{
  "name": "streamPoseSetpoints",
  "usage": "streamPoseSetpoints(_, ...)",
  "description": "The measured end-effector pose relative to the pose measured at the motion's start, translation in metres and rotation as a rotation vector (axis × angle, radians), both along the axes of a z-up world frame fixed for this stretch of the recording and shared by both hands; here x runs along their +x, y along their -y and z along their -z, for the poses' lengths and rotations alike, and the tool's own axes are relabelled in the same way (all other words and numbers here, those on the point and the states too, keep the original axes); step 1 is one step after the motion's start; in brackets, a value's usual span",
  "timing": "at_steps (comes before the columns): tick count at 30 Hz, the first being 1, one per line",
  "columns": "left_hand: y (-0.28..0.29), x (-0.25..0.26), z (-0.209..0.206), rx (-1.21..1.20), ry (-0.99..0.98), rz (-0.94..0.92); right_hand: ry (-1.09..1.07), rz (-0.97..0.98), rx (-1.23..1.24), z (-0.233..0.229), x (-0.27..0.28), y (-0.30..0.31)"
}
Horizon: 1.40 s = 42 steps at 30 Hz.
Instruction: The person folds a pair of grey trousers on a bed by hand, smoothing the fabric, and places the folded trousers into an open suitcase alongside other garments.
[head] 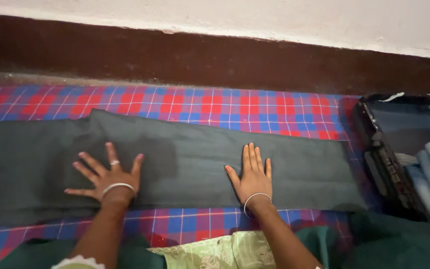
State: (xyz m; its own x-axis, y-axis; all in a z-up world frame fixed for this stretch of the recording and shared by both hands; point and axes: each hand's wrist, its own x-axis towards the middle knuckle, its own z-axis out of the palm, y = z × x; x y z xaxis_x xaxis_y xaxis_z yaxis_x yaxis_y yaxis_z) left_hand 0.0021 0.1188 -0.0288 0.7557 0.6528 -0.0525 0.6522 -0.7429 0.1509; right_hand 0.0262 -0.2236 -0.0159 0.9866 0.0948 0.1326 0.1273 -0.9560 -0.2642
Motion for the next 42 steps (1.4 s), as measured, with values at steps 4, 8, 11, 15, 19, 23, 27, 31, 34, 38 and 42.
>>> streamPoseSetpoints(4, -0.021, 0.008, -0.007, -0.160, -0.006, -0.236, 0.024, 0.045, -0.027, 0.001, 0.006, -0.005)
streamPoseSetpoints(8, -0.007, -0.004, 0.004, -0.152, 0.083, -0.268, 0.022, 0.060, -0.034, 0.003, 0.006, -0.005)
streamPoseSetpoints(11, 0.001, -0.016, 0.009, -0.020, 0.241, -0.328, 0.032, 0.062, -0.067, 0.000, 0.008, -0.004)
streamPoseSetpoints(15, 0.009, -0.013, -0.002, -0.020, 0.265, -0.236, -0.021, 0.077, -0.073, 0.005, 0.006, -0.004)
streamPoseSetpoints(19, 0.048, -0.001, -0.017, 0.115, 0.231, 0.351, 0.042, 0.052, -0.045, 0.006, 0.008, -0.004)
streamPoseSetpoints(23, 0.085, -0.003, -0.030, 0.032, 0.111, 0.674, 0.048, 0.054, -0.049, 0.006, 0.007, -0.004)
streamPoseSetpoints(27, 0.077, 0.005, -0.033, 0.019, 0.038, 0.641, 0.069, 0.042, -0.041, 0.008, 0.008, -0.002)
streamPoseSetpoints(31, 0.044, 0.019, -0.019, 0.100, 0.224, 0.528, 0.044, 0.044, -0.048, 0.006, 0.007, -0.003)
streamPoseSetpoints(34, 0.032, 0.019, -0.013, 0.097, 0.134, 0.312, 0.041, 0.037, -0.038, 0.005, 0.007, -0.005)
streamPoseSetpoints(38, 0.037, 0.019, -0.009, 0.084, 0.154, 0.285, 0.028, 0.038, -0.062, 0.005, 0.008, -0.004)
streamPoseSetpoints(42, 0.049, 0.013, -0.009, 0.153, 0.219, 0.432, 0.019, 0.034, -0.067, 0.004, 0.010, -0.004)
